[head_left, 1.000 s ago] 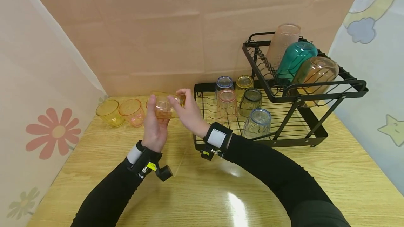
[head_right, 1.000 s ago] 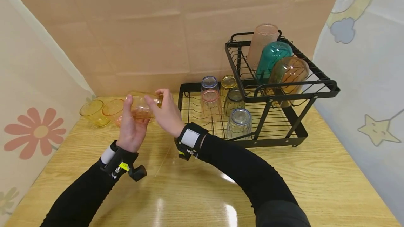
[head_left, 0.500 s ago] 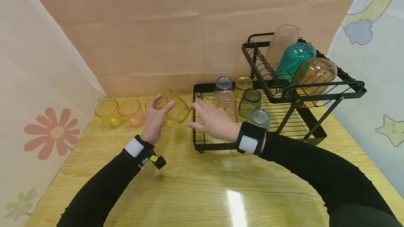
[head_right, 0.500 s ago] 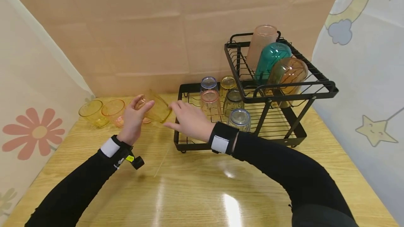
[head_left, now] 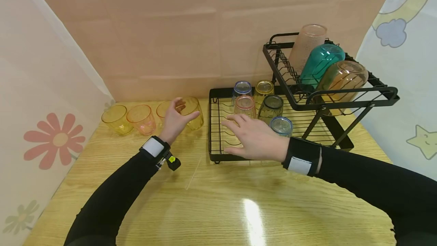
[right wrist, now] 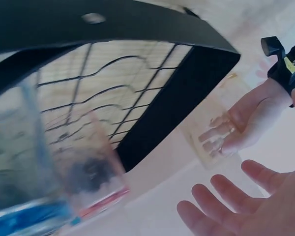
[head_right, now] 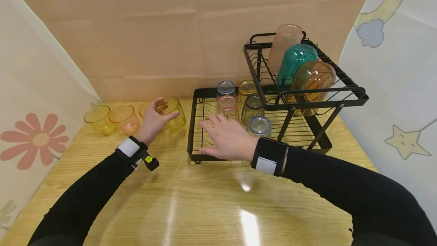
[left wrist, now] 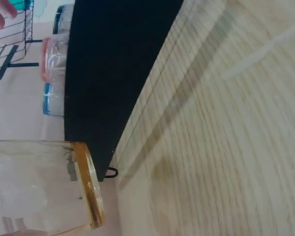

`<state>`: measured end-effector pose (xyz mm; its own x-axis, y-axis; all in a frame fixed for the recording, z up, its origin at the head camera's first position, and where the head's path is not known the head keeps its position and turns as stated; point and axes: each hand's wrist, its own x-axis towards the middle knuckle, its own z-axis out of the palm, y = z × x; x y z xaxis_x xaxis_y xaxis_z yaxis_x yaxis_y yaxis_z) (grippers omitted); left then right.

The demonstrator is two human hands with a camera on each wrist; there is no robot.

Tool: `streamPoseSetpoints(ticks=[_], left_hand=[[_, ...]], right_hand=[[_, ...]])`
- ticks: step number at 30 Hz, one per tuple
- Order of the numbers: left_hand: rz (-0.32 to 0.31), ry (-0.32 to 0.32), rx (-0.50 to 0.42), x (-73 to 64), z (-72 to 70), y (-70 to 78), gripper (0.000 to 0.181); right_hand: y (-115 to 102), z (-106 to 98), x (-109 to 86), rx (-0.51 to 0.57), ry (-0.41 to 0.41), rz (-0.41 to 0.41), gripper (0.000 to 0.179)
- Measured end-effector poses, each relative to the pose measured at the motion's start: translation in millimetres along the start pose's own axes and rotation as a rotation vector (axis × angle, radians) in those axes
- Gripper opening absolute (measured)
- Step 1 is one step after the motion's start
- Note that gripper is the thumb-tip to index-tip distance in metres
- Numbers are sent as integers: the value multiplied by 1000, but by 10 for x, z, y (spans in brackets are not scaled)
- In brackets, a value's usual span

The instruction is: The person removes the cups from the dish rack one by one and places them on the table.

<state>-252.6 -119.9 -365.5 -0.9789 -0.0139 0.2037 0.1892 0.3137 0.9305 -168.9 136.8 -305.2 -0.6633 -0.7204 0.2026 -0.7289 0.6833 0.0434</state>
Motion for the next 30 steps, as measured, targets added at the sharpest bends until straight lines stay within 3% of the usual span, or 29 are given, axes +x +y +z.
streamPoseSetpoints(ticks=[5, 15, 23, 30], left_hand=[[-5, -21, 32, 50, 37, -49, 85], [9, 28, 98, 117, 136, -133, 87], [77, 72, 193, 170, 203, -247, 86], [61, 67, 181, 169, 264, -311, 88]], right_hand=[[123, 9, -73, -47, -8, 36, 75], [278, -2, -120, -104, -16, 132, 75], [303, -23, -138, -124, 25, 128, 74], [314, -71, -94, -159, 77, 117, 76]])
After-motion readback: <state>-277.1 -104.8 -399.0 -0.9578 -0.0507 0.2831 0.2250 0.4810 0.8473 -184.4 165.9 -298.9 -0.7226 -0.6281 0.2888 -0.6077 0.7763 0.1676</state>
